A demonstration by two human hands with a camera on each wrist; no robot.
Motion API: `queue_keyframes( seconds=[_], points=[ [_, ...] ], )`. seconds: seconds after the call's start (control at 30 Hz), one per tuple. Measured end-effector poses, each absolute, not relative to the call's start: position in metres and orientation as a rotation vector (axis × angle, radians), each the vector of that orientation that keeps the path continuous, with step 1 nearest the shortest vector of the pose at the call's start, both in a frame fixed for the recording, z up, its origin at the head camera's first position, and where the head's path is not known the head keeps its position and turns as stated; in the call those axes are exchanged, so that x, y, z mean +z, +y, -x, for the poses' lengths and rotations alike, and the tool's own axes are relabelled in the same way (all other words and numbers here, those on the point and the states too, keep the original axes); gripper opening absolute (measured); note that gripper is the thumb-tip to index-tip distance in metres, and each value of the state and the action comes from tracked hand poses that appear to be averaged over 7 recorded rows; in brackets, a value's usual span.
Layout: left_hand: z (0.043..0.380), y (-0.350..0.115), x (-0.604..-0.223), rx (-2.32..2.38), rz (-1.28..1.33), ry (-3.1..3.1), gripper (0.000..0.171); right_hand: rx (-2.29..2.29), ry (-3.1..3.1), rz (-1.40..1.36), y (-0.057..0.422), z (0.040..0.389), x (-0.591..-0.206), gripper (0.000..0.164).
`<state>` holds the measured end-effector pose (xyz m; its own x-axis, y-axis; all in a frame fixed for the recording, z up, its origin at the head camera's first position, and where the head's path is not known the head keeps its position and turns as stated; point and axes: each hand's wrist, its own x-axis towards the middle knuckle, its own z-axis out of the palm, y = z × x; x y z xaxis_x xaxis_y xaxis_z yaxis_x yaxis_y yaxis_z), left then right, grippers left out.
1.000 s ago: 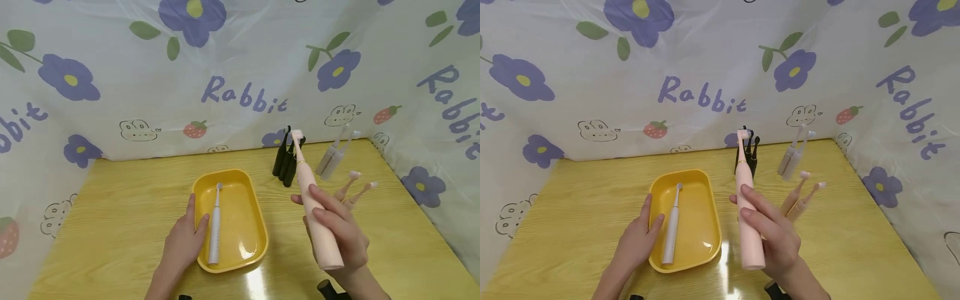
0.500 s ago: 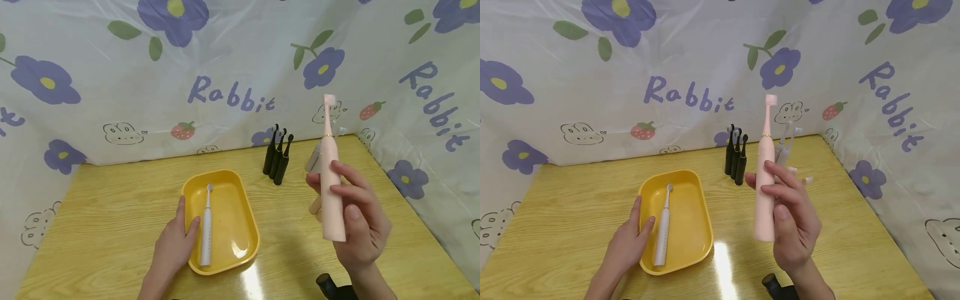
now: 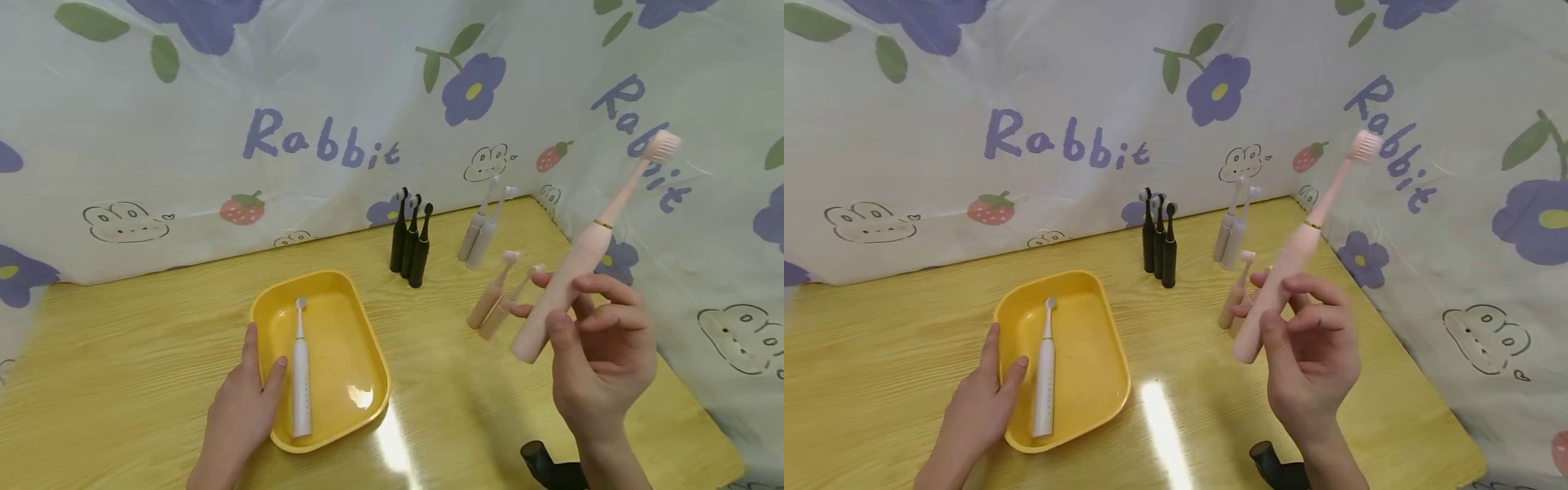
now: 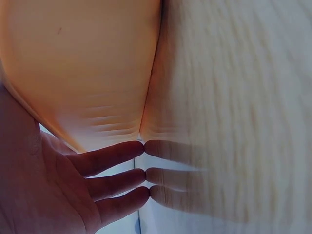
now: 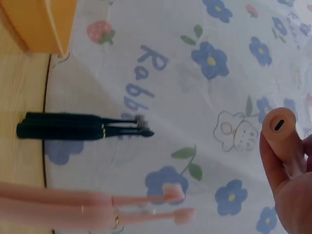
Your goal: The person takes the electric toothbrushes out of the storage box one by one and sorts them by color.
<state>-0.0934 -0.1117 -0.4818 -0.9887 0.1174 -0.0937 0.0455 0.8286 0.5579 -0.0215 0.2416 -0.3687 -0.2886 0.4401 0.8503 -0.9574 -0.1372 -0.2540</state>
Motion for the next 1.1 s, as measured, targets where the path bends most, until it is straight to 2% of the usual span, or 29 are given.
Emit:
queue_keyframes(
  seconds=[0.17, 0.4, 0.6, 0.67, 0.83, 1.1],
  points=[
    [0.093, -0.130, -0.475, 0.825, -0.074, 2.878, 0.082, 1.622, -0.976, -0.629, 0.262, 0.025, -0.386, 0.030],
    [0.094, -0.136, -0.476, 0.808, -0.078, 2.877, 0.081, 1.679, -1.056, -0.439, 0.295, 0.041, -0.432, 0.037],
    [0.094, -0.131, -0.480, 0.824, -0.105, 2.875, 0.081, 1.704, -1.142, -0.314, 0.310, 0.052, -0.463, 0.073],
    [0.095, -0.129, -0.481, 0.827, -0.112, 2.873, 0.081, 1.718, -1.182, -0.270, 0.312, 0.053, -0.470, 0.077],
    [0.097, -0.125, -0.484, 0.827, -0.130, 2.865, 0.082, 1.743, -1.326, -0.188, 0.316, 0.057, -0.484, 0.069],
    [0.100, -0.116, -0.487, 0.838, -0.182, 2.864, 0.082, 1.809, -1.532, -0.074, 0.323, 0.058, -0.500, 0.045]
  ],
)
